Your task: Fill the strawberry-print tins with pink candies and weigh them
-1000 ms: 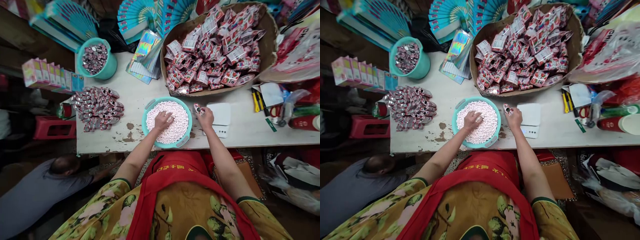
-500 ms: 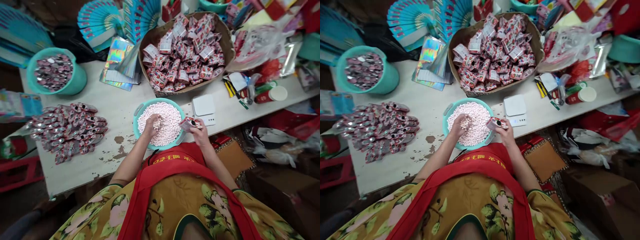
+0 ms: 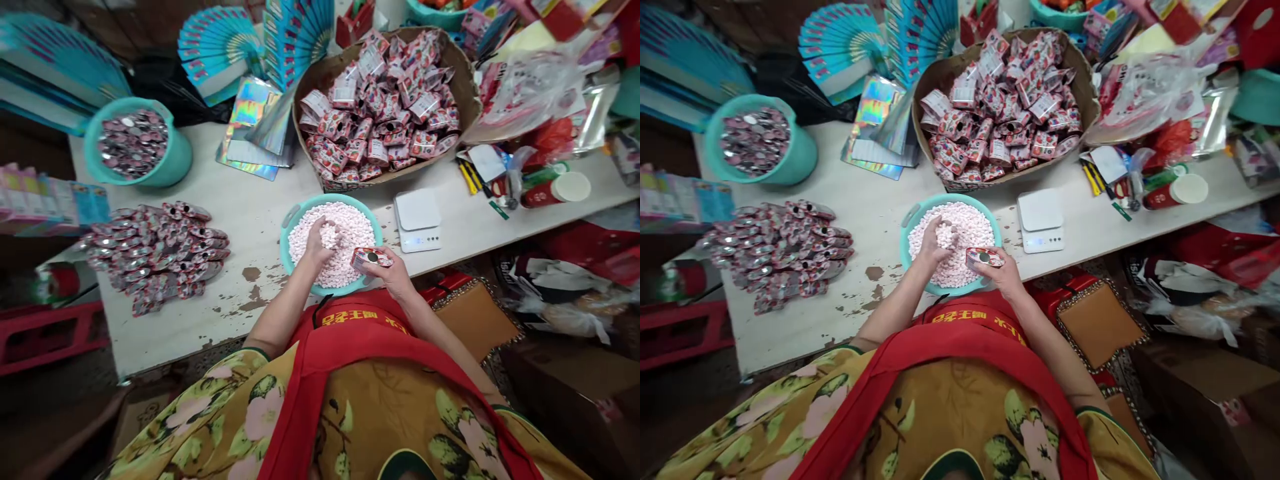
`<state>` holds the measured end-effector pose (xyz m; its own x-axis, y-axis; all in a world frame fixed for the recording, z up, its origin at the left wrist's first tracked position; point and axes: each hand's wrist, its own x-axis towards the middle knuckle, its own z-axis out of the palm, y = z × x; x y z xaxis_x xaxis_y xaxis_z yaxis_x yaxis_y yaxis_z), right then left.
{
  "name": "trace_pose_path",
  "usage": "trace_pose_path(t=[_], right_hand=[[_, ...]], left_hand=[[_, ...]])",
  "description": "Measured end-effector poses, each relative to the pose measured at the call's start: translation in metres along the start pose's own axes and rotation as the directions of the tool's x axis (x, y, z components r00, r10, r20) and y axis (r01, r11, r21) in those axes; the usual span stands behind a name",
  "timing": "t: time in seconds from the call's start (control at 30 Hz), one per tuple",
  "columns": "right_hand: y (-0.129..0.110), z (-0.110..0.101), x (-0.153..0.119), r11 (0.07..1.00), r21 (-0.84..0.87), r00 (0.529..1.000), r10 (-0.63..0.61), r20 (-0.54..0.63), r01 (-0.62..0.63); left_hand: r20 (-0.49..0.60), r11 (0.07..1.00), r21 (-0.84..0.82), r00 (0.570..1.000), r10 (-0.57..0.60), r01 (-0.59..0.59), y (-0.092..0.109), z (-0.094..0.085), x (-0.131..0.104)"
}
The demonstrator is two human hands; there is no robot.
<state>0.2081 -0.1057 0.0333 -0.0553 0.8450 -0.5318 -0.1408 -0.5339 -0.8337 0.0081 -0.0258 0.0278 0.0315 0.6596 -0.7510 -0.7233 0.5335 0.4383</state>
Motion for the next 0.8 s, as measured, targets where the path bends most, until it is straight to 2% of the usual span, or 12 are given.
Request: trace_pose_path(t=[0.1,0.17,0.23,0.37,0.53,0.6,0.8], right_hand=[[-0.002,0.014,0.009,0.955,-0.233,0.983,-0.179,0.049,0.186],[-0.001,0.027,0.012,0.893,-0.341,0.955,-0.281,0.092,0.295],[0.0,0.041,0.015,0.845,-0.416,0.941,-0.32,0.114,0.337],[-0.001,0.061,0.021,0.784,-0.555,0.956,-0.282,0.08,0.278],[-0.012,0.068,0.02,0.707,-0.669,0.964,-0.261,0.054,0.229],[-0.018,0.068,0.019,0.685,-0.696,0.965,-0.258,0.046,0.216],[-0.025,0.065,0.025,0.691,-0.682,0.96,-0.274,0.06,0.24]], left_hand=[[0.125,1.0,-0.008,0.992,-0.002,0.003,0.007,0.011,-0.017],[0.197,0.997,-0.016,0.978,0.073,-0.072,0.006,0.017,-0.031],[0.189,0.983,-0.029,0.965,0.182,-0.18,0.001,0.022,-0.041],[0.068,0.926,-0.046,0.923,0.378,-0.376,-0.015,0.023,-0.039],[0.068,0.871,0.038,0.87,0.487,-0.491,-0.016,0.018,-0.026],[0.053,0.858,0.052,0.859,0.508,-0.511,-0.013,0.02,-0.023],[0.059,0.894,0.048,0.895,0.442,-0.445,-0.011,0.033,-0.023]])
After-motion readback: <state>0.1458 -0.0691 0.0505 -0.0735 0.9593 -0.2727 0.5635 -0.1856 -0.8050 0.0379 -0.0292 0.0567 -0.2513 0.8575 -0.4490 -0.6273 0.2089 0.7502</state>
